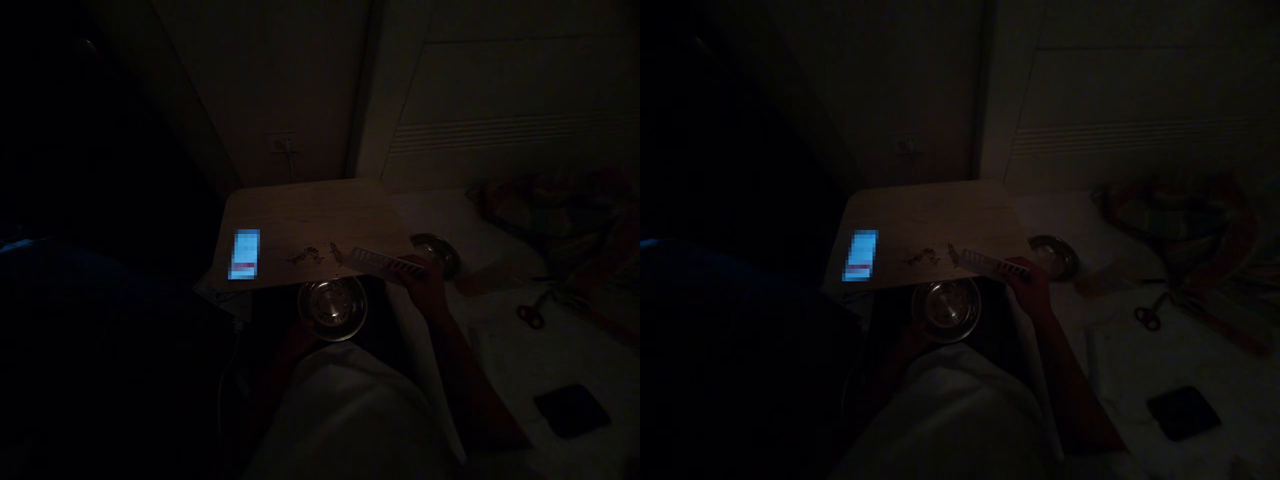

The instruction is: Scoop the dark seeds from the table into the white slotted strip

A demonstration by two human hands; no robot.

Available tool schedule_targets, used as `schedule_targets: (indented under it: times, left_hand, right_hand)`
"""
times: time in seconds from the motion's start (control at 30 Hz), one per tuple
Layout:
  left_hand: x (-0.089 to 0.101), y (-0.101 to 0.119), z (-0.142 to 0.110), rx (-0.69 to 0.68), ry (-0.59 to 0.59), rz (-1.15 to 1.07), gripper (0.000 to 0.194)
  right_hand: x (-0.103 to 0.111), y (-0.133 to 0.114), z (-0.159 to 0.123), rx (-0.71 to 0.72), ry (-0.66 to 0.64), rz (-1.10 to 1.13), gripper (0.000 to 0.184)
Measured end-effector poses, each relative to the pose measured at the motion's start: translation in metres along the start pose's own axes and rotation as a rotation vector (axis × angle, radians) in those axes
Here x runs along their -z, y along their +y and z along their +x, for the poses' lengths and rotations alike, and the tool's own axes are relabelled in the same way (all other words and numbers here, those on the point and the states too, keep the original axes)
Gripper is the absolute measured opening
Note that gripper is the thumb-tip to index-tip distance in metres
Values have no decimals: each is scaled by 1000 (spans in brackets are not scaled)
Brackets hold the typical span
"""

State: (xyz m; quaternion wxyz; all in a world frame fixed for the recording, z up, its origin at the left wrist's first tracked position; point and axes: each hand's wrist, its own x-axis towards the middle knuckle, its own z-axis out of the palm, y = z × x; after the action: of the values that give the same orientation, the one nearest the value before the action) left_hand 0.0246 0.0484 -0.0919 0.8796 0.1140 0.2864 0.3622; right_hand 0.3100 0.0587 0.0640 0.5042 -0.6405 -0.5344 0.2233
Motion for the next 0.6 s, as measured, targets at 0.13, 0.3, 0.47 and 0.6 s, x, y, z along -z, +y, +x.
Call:
schedule_targets:
  times: [0.13,0.3,0.47,0.6]
  left_hand:
    - [-2,0,-2,-23,33,6,51]
    - [-2,1,-2,-16,49,36,49]
    - [0,-1,-3,-25,62,48,45]
    - [4,-3,-3,-23,117,88,38]
  right_hand:
    - [-2,1,4,25,-29,-31,18]
    - [-3,-4,5,66,-82,-58,16]
    - [-5,-14,5,99,-121,-81,16]
    - [-6,-19,4,128,-153,-106,14]
